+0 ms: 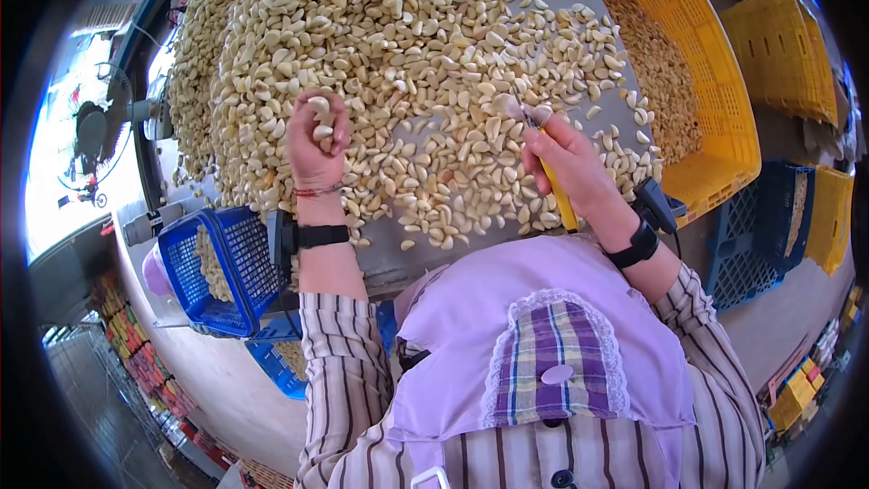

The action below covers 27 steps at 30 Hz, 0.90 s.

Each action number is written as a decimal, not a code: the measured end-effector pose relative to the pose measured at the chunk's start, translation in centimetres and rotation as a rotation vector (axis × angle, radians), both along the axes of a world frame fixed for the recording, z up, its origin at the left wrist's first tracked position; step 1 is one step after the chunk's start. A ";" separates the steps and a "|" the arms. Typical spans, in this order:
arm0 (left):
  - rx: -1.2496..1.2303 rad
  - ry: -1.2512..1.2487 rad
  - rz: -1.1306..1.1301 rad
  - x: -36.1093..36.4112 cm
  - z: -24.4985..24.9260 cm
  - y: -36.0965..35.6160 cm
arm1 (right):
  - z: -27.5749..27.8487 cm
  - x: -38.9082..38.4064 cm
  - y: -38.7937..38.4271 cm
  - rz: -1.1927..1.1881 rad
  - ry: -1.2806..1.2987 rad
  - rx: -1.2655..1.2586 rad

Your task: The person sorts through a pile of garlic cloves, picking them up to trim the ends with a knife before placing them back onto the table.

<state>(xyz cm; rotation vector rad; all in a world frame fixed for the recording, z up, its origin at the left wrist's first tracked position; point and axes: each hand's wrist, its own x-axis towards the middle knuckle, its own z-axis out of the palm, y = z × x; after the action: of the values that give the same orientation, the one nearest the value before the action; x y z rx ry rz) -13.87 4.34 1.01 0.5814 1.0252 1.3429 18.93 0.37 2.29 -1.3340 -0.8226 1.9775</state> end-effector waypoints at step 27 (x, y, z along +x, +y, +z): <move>0.229 1.765 -0.579 1.6 -0.6 -5.4 | -0.4 0.2 0.0 -0.070 -0.005 -0.006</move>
<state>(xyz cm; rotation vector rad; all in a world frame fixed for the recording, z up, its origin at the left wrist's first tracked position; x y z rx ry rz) -12.31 -1.11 0.45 2.2025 1.7784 0.1225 19.14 0.42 1.84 -1.3536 -0.7627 1.9252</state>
